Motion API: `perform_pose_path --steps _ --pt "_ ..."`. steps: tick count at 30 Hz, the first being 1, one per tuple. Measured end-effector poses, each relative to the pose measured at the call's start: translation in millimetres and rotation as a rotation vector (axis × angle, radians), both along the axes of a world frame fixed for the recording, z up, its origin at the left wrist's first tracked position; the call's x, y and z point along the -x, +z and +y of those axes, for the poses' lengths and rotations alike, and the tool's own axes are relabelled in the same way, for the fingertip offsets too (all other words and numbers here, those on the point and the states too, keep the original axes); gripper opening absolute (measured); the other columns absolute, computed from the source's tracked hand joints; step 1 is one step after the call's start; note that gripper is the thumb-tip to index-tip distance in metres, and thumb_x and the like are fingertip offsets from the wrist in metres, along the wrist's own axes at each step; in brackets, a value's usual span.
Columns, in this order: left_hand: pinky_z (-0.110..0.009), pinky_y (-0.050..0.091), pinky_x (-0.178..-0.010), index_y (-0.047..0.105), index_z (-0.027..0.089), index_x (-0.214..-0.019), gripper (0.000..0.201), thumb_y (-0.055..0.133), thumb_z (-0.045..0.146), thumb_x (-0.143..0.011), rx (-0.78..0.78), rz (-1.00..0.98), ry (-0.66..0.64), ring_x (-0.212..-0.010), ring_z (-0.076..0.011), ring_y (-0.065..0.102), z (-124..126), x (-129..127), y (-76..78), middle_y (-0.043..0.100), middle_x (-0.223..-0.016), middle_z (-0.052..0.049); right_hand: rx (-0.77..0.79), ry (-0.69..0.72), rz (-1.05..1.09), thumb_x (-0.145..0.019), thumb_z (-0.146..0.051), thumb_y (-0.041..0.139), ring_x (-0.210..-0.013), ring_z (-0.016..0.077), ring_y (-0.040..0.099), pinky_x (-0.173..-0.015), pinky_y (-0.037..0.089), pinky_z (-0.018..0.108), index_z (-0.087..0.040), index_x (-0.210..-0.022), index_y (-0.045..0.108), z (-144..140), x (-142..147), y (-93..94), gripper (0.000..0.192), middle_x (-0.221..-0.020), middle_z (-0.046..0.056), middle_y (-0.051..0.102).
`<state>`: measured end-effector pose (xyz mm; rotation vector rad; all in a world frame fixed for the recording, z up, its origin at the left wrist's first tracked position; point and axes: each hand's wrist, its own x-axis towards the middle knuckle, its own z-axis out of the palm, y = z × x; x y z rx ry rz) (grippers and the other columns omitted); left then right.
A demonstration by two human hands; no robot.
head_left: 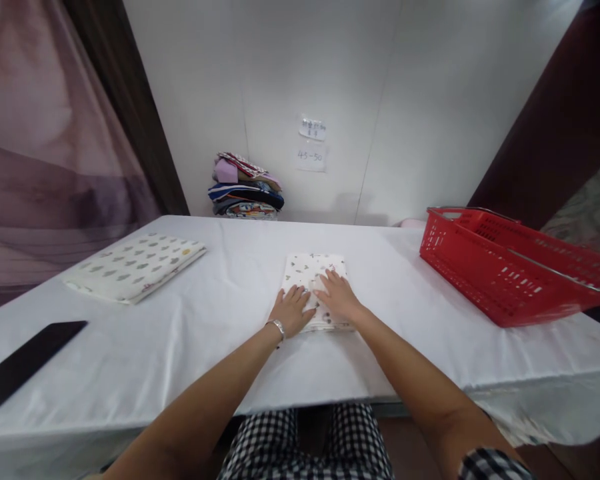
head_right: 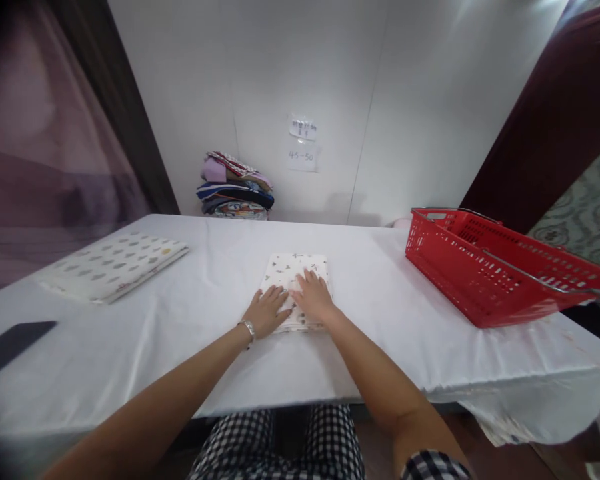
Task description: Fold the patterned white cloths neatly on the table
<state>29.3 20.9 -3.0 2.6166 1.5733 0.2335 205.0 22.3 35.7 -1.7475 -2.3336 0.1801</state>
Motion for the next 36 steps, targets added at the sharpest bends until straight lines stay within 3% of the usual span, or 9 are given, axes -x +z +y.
perform_pose_path --steps 6,11,14,20,25,30,33,36 --pt "-0.05 0.006 -0.108 0.032 0.027 -0.136 0.057 0.024 0.054 -0.086 0.03 -0.01 0.002 -0.136 -0.0215 0.01 -1.8 1.6 -0.5 0.023 -0.147 -0.002 0.073 -0.127 -0.101 -0.089 -0.052 0.024 -0.135 0.024 0.01 -0.106 0.005 0.041 -0.013 -0.137 0.029 31.2 -3.9 -24.4 0.062 -0.147 0.012 0.02" --pt "-0.053 0.014 -0.105 0.04 0.029 -0.131 0.06 0.036 0.06 -0.079 0.203 -0.005 0.0 -0.135 -0.0258 0.017 18.1 2.0 18.2 0.027 -0.145 -0.004 0.047 -0.114 -0.11 -0.089 -0.054 0.02 -0.135 0.025 0.011 -0.106 0.004 0.042 -0.013 -0.138 0.029 32.4 -7.4 -37.7 0.064 -0.147 0.012 0.02" --pt "-0.054 0.013 -0.105 0.04 0.027 -0.131 0.06 0.032 0.06 -0.081 0.141 -0.047 0.084 -0.135 -0.0269 0.016 33.4 2.1 25.4 0.025 -0.146 -0.006 0.037 -0.114 -0.116 -0.089 -0.054 0.019 -0.135 0.026 0.011 -0.106 0.004 0.042 -0.012 -0.138 0.028 32.0 -7.8 -39.0 0.066 -0.146 0.013 0.02" --pt "-0.054 0.016 -0.105 0.027 0.025 -0.138 0.065 0.023 0.059 -0.084 0.155 -0.059 0.13 -0.137 -0.0247 0.0 39.4 4.4 4.0 0.009 -0.15 -0.003 0.131 -0.121 -0.116 -0.086 -0.057 0.026 -0.134 0.028 0.013 -0.106 0.009 0.044 -0.012 -0.137 0.031 47.6 -2.2 -26.5 0.068 -0.146 0.014 0.021" --pt "-0.052 0.018 -0.105 0.027 0.027 -0.138 0.064 0.023 0.06 -0.083 0.126 -0.063 0.135 -0.137 -0.0236 -0.001 39.1 6.0 -2.9 0.008 -0.15 0.0 0.002 -0.224 -0.092 -0.087 -0.056 0.022 -0.136 0.0244 0.004 -0.107 0.002 0.041 -0.01 -0.141 0.019 93.0 -4.7 -13.3 0.071 -0.148 0.012 0.011" --pt "-0.052 0.019 -0.106 0.026 0.025 -0.139 0.065 0.022 0.06 -0.084 0.138 -0.084 0.131 -0.137 -0.0236 0.0 35.5 7.0 -3.0 0.009 -0.149 0.001 0.167 -0.305 -0.052 -0.087 -0.055 0.02 -0.136 0.024 0.0 -0.105 0.015 0.04 -0.01 -0.141 0.019 118.7 -23.1 -34.0 0.071 -0.149 0.009 0.008" --pt "-0.051 0.019 -0.106 0.028 0.024 -0.139 0.065 0.023 0.058 -0.084 0.126 -0.087 0.129 -0.137 -0.0242 0.001 34.6 8.0 -4.1 0.01 -0.149 0.001 0.141 -0.292 -0.033 -0.087 -0.056 0.019 -0.136 0.0235 -0.001 -0.104 0.019 0.039 -0.009 -0.141 0.02 118.8 -27.4 -43.9 0.071 -0.149 0.008 0.009" --pt "-0.053 0.017 -0.106 0.034 0.024 -0.136 0.066 0.027 0.061 -0.081 0.2 -0.048 0.119 -0.136 -0.0272 0.005 46.2 6.1 5.4 0.015 -0.148 -0.001 0.127 -0.284 -0.033 -0.087 -0.056 0.019 -0.136 0.0232 -0.001 -0.104 0.019 0.038 -0.008 -0.14 0.02 116.5 -26.2 -44.9 0.071 -0.149 0.009 0.01"
